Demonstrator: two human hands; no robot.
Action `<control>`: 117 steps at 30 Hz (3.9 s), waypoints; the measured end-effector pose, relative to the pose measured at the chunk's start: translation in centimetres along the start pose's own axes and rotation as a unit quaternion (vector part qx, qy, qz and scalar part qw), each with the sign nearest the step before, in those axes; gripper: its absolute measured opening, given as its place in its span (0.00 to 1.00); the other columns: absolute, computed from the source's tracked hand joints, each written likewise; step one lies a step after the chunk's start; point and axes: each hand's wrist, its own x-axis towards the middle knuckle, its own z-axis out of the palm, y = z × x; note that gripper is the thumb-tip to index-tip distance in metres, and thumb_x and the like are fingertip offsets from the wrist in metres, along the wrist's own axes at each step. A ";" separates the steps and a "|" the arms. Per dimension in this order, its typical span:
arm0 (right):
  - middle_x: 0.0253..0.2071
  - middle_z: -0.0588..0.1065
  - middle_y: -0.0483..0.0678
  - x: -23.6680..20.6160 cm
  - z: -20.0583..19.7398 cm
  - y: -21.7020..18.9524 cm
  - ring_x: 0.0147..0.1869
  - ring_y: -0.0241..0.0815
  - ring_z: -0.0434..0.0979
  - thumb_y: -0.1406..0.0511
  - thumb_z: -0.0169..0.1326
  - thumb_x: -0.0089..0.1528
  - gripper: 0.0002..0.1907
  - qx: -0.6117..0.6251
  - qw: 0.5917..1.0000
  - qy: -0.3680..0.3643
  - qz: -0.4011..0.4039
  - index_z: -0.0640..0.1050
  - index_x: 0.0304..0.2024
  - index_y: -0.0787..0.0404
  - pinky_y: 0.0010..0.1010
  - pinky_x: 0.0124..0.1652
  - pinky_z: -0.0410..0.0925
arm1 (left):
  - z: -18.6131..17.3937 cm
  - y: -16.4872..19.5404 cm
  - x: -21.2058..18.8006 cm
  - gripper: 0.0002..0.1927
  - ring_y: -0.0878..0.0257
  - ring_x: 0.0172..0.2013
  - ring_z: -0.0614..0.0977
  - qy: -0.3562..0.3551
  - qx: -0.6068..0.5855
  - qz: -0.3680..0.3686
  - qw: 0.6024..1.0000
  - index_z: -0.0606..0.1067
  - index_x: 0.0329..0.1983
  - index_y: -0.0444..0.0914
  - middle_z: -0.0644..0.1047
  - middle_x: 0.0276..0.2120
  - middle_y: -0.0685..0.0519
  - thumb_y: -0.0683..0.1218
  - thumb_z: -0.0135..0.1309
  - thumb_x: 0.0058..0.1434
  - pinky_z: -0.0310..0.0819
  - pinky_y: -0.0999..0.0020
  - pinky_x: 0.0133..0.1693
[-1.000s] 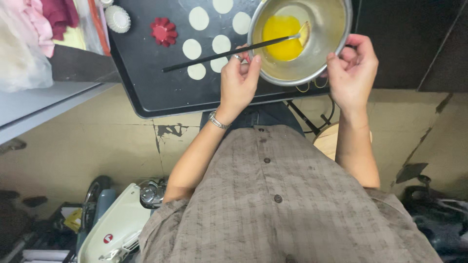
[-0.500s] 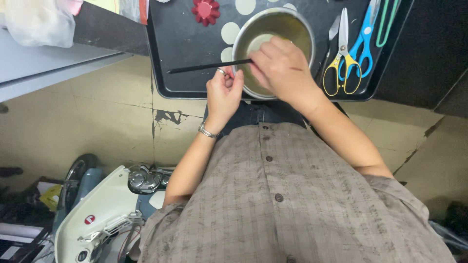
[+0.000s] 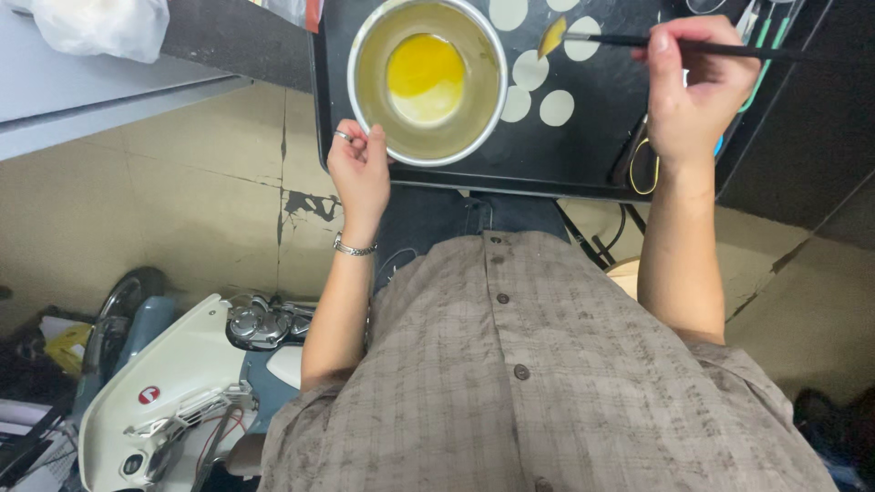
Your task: The person takes a tray of baked round cookies from a rack, opens a refrigerator and retrieves a dark item, then stirs a pot of white liquid and a bowl of yellow liquid on an induction cooktop. They place dough discs on a tray, press one with a red flower-shaped mold, shape dough pieces by hand, and brush yellow liquid onto the discs.
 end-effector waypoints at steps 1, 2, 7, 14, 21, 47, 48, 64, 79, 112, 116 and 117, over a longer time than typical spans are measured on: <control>0.41 0.78 0.50 0.7 0.3 1.1 0.44 0.40 0.83 0.73 0.59 0.76 0.05 0.003 1.000 0.025 -0.008 0.77 0.46 0.70 0.25 0.45 0.74 | -0.2 0.1 0.2 0.10 0.76 0.28 0.74 0.003 -0.010 0.002 1.000 0.64 0.36 0.38 0.72 0.28 0.59 0.39 0.50 0.73 0.69 0.80 0.30; 0.41 0.78 0.50 1.2 0.8 2.2 0.45 0.41 0.83 0.73 0.60 0.76 0.05 0.006 0.999 0.050 -0.017 0.77 0.45 0.71 0.26 0.44 0.74 | -0.3 0.2 0.3 0.10 0.76 0.28 0.74 0.008 -0.008 0.002 1.000 0.64 0.36 0.38 0.72 0.28 0.59 0.40 0.50 0.73 0.70 0.80 0.30; 0.39 0.79 0.49 1.6 1.7 5.3 0.39 0.37 0.79 0.73 0.60 0.73 0.04 -0.119 0.991 0.064 -0.024 0.79 0.43 0.70 0.24 0.40 0.70 | -0.4 0.4 0.3 0.10 0.76 0.29 0.74 0.019 -0.013 -0.005 1.000 0.64 0.36 0.38 0.72 0.28 0.59 0.40 0.51 0.73 0.71 0.80 0.31; 0.39 0.78 0.48 0.5 1.4 5.1 0.41 0.35 0.83 0.73 0.59 0.73 0.04 -0.095 0.992 0.088 -0.011 0.78 0.43 0.69 0.23 0.39 0.70 | -0.8 0.2 0.3 0.10 0.76 0.29 0.75 0.027 -0.005 -0.004 1.000 0.64 0.36 0.38 0.73 0.29 0.59 0.40 0.51 0.72 0.73 0.80 0.31; 0.39 0.77 0.49 1.3 2.2 4.9 0.41 0.36 0.77 0.73 0.61 0.73 0.03 -0.242 0.964 0.067 -0.082 0.80 0.43 0.68 0.24 0.39 0.67 | -0.7 0.4 0.0 0.09 0.76 0.30 0.74 0.024 -0.022 0.000 0.999 0.65 0.37 0.37 0.72 0.30 0.59 0.40 0.51 0.73 0.72 0.81 0.32; 0.37 0.78 0.51 0.7 7.1 -0.1 0.39 0.45 0.76 0.76 0.60 0.67 0.03 -0.257 0.959 -0.020 -0.114 0.80 0.42 0.67 0.31 0.39 0.70 | -4.2 0.5 -0.7 0.09 0.76 0.29 0.73 0.075 -0.009 0.022 0.997 0.65 0.38 0.36 0.73 0.30 0.58 0.39 0.52 0.73 0.69 0.80 0.31; 0.37 0.78 0.52 0.2 7.1 -0.4 0.40 0.45 0.77 0.76 0.61 0.67 0.03 -0.243 0.965 -0.020 -0.101 0.80 0.42 0.66 0.31 0.39 0.69 | -4.4 0.6 -0.7 0.09 0.76 0.28 0.73 0.078 -0.011 0.019 0.997 0.66 0.38 0.36 0.73 0.29 0.58 0.39 0.52 0.73 0.69 0.80 0.30; 0.36 0.77 0.52 -2.4 10.4 -1.8 0.37 0.43 0.78 0.74 0.62 0.67 0.03 -0.157 0.980 -0.100 -0.063 0.80 0.42 0.67 0.31 0.37 0.70 | -5.8 0.9 -1.2 0.08 0.74 0.28 0.77 0.107 -0.018 0.003 0.994 0.66 0.37 0.36 0.74 0.29 0.57 0.40 0.51 0.72 0.80 0.76 0.32; 0.42 0.77 0.51 -2.0 9.5 -4.5 0.42 0.50 0.76 0.75 0.61 0.61 0.09 -0.271 0.922 -0.205 -0.187 0.77 0.42 0.63 0.36 0.41 0.70 | -5.5 1.2 -0.9 0.09 0.74 0.27 0.75 0.109 -0.004 0.014 0.994 0.65 0.38 0.36 0.74 0.28 0.57 0.40 0.53 0.72 0.75 0.78 0.30; 0.36 0.77 0.49 -3.3 10.0 -6.9 0.38 0.47 0.75 0.72 0.61 0.58 0.07 -0.284 0.895 -0.297 -0.174 0.78 0.39 0.62 0.35 0.37 0.69 | -5.6 1.4 -0.9 0.10 0.76 0.27 0.73 0.092 0.004 0.021 0.996 0.65 0.37 0.36 0.73 0.28 0.59 0.40 0.53 0.73 0.69 0.80 0.30; 0.34 0.77 0.52 -3.6 7.9 -8.1 0.36 0.48 0.77 0.75 0.60 0.59 0.06 -0.225 0.946 -0.196 -0.126 0.78 0.38 0.63 0.35 0.37 0.70 | -5.0 1.5 -0.6 0.10 0.78 0.26 0.69 0.072 0.021 0.027 0.997 0.65 0.36 0.36 0.71 0.28 0.61 0.40 0.53 0.73 0.61 0.81 0.28; 0.35 0.78 0.51 -3.8 7.7 -8.2 0.36 0.46 0.79 0.75 0.58 0.62 0.05 -0.184 0.963 -0.168 -0.101 0.78 0.40 0.64 0.32 0.38 0.70 | -4.8 1.4 -0.6 0.11 0.78 0.27 0.68 0.064 0.017 0.032 0.997 0.65 0.36 0.36 0.71 0.28 0.61 0.39 0.54 0.73 0.60 0.81 0.28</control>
